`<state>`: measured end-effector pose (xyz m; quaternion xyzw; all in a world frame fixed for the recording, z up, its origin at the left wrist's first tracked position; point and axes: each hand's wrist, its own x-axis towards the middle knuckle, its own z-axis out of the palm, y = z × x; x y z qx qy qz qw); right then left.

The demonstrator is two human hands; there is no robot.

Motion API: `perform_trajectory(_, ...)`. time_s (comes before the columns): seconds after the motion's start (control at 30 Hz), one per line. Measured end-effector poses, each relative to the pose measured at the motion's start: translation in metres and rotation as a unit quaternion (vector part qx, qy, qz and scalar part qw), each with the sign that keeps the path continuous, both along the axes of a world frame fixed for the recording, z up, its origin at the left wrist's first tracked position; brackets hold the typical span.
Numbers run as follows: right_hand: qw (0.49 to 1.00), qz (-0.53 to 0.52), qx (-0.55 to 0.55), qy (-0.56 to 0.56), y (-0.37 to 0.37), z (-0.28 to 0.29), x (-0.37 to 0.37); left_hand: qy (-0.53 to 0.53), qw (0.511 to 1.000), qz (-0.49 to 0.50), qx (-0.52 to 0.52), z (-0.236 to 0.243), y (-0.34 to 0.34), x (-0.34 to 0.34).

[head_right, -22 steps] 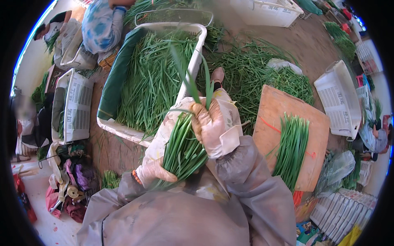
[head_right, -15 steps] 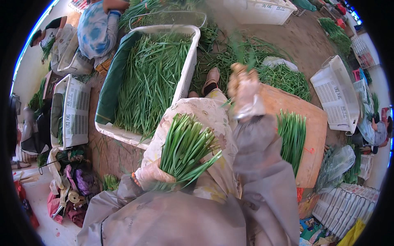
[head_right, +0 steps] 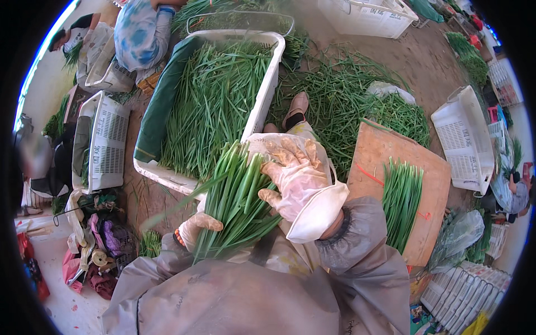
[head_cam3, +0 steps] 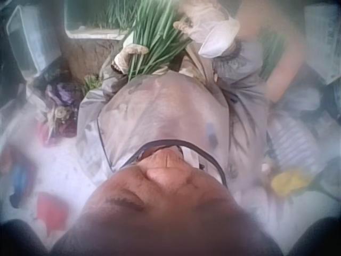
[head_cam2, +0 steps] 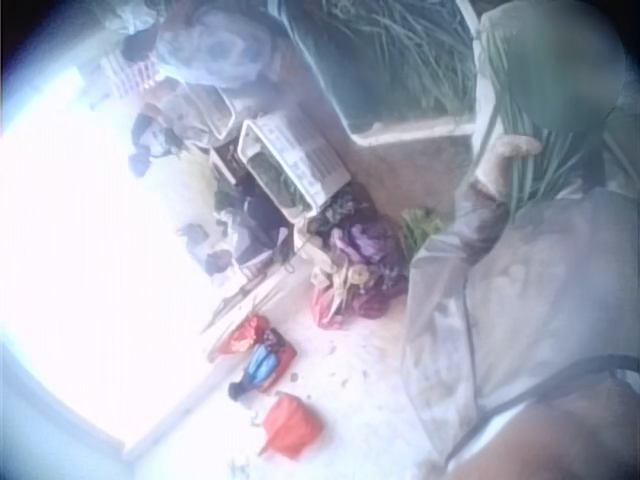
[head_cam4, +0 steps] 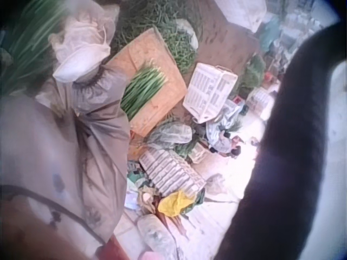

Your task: The person bundles chives by hand, secures them with rubber bands, and places the bundles into a plastic crate.

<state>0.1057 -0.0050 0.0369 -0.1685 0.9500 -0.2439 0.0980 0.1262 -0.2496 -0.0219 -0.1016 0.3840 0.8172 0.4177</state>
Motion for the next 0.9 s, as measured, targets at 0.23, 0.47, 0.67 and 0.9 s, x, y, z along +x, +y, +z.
perform_trajectory(0.23, 0.982, -0.016, -0.187, -0.033, -0.015, -0.009, 0.004, 0.01, 1.0, 0.006, -0.005, 0.001, 0.007, 0.001)
perform_trajectory(0.47, 0.874, -0.105, -0.414, -0.229, -0.016, -0.014, 0.004, 0.031, 0.999, 0.017, 0.037, 0.029, 0.016, -0.003)
perform_trajectory(0.67, 0.859, -0.166, -0.483, -0.033, -0.017, -0.041, -0.003, -0.156, 0.979, -0.104, 0.079, 0.008, 0.009, 0.007)
perform_trajectory(0.9, 0.904, -0.154, -0.372, 0.145, 0.053, -0.05, -0.048, 0.019, 0.991, -0.134, -0.019, 0.035, 0.015, -0.004)
